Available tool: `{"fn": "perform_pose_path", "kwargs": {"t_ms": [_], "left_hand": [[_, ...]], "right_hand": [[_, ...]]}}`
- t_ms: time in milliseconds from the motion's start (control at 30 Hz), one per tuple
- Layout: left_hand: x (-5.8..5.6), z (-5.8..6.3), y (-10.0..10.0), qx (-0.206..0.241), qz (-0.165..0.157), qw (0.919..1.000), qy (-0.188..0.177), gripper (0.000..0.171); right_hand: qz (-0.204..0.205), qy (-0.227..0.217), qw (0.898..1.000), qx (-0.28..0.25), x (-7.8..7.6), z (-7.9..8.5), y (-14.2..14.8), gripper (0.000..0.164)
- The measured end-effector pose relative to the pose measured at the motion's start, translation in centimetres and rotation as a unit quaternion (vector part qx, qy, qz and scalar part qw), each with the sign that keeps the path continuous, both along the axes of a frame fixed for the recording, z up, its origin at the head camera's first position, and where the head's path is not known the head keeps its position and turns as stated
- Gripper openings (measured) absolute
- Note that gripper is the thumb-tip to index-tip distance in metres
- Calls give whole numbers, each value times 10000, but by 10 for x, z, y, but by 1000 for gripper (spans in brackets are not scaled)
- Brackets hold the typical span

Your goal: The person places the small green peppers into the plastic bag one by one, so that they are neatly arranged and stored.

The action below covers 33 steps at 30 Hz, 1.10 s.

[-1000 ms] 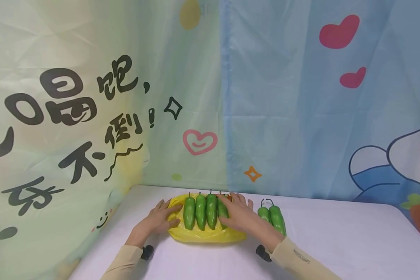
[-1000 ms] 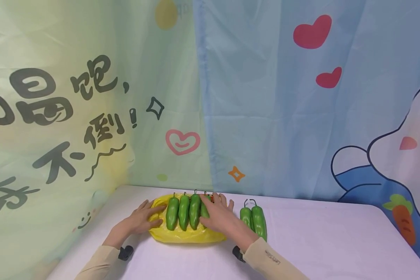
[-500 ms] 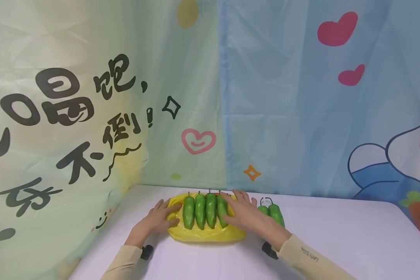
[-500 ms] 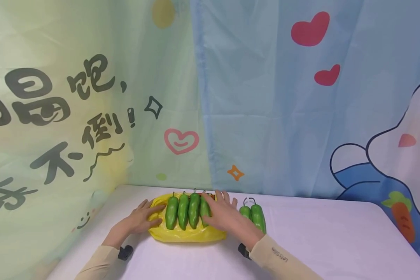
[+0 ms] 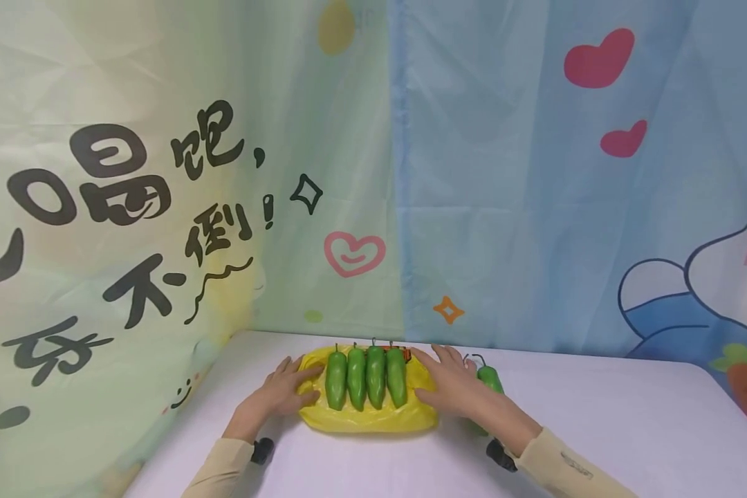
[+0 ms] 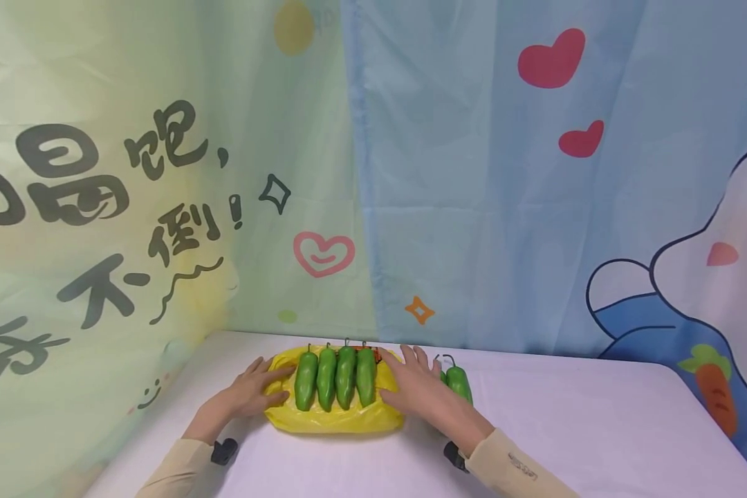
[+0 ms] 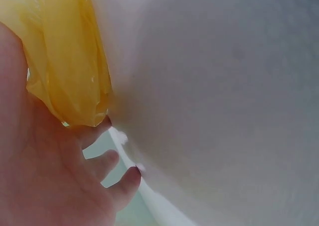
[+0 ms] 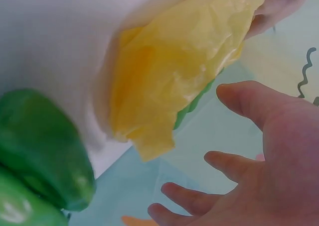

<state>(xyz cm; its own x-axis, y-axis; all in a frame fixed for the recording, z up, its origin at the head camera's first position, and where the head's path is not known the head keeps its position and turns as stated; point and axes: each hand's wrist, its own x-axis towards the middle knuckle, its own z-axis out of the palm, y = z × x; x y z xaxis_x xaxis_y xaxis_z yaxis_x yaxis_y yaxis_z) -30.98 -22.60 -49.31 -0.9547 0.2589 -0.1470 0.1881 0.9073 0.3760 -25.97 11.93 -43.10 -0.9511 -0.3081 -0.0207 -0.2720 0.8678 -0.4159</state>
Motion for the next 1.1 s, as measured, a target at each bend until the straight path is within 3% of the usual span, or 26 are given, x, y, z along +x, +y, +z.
{"fn": "perform_pose_path", "kwargs": {"t_ms": [1100], "left_hand": [[-1,2,-1,64,-48,9999,-63,57]], "right_hand": [[-288,-352,9978,481,6,-9,65,70]]}}
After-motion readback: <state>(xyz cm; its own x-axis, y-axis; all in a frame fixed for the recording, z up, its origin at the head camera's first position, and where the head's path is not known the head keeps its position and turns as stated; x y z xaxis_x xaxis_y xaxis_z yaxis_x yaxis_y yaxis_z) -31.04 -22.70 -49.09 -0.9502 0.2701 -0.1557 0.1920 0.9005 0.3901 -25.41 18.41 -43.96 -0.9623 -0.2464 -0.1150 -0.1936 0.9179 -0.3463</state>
